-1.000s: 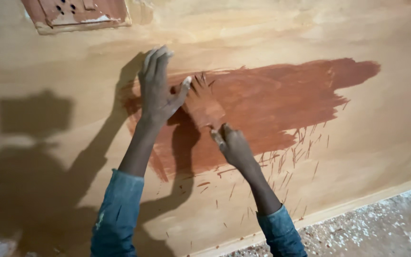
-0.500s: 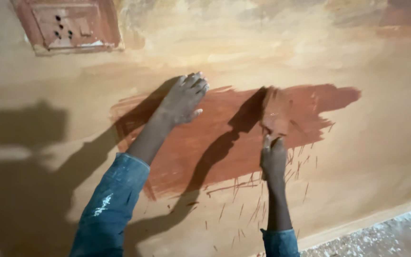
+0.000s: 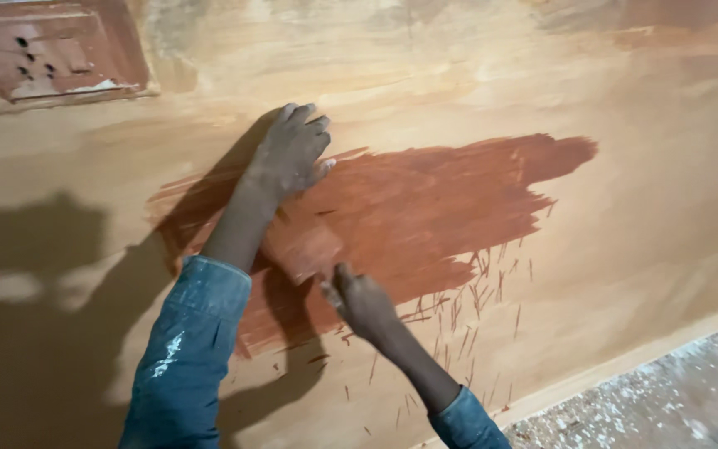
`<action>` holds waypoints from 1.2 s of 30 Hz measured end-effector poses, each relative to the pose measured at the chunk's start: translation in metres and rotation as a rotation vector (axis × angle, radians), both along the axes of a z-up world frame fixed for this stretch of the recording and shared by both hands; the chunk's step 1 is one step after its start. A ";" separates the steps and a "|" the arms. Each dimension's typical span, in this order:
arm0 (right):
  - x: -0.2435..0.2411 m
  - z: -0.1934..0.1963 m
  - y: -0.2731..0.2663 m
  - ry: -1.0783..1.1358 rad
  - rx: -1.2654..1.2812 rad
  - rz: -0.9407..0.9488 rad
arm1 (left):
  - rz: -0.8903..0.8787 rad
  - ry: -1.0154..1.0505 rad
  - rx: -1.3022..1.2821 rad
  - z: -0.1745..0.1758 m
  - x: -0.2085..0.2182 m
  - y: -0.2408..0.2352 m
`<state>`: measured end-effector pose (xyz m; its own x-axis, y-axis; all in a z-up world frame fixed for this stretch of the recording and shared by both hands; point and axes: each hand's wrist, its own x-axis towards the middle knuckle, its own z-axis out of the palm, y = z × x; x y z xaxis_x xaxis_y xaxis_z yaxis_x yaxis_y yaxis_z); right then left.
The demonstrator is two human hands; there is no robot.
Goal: The person paints a wall with reddish-brown paint using a wide brush. They repeatedly dip the brush into a bucket to reload paint and continue applying it in broad horizontal strokes across the wall surface.
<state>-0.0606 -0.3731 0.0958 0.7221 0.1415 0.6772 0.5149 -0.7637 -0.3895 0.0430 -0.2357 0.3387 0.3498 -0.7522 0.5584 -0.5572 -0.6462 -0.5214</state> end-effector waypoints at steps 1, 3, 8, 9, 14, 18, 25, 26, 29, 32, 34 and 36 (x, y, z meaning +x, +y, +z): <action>-0.002 0.003 0.004 -0.010 -0.032 0.026 | -0.017 0.025 0.009 0.001 0.003 -0.003; -0.001 0.005 0.005 -0.020 -0.055 0.042 | -0.047 0.078 0.029 0.005 0.011 -0.012; 0.032 0.002 -0.052 -0.067 0.001 -0.196 | -0.067 0.045 0.117 0.004 0.022 -0.040; 0.040 0.001 -0.077 -0.045 0.117 -0.224 | -0.103 0.029 0.119 0.006 0.023 -0.051; 0.057 0.005 -0.210 -0.106 0.416 -0.458 | -0.040 -0.062 0.109 0.002 0.019 -0.068; 0.032 0.005 -0.282 0.123 0.778 -0.545 | -0.021 0.014 0.146 -0.006 0.008 -0.063; 0.030 0.007 -0.272 -0.047 0.607 -0.573 | 0.013 0.000 0.124 0.003 -0.009 -0.046; 0.034 0.009 -0.254 -0.151 0.516 -0.536 | 0.008 0.005 0.107 0.004 -0.012 -0.045; 0.028 0.019 -0.194 -0.246 0.287 -0.462 | -0.035 -0.027 -0.001 0.008 -0.022 -0.041; -0.013 0.041 -0.156 0.161 0.473 -0.248 | -0.067 -0.063 -0.077 0.008 -0.034 -0.030; -0.042 0.057 -0.137 0.242 0.590 -0.156 | -0.048 -0.030 -0.101 0.004 -0.040 -0.020; -0.063 0.067 -0.126 0.292 0.676 -0.083 | -0.003 0.047 -0.107 -0.002 -0.044 -0.012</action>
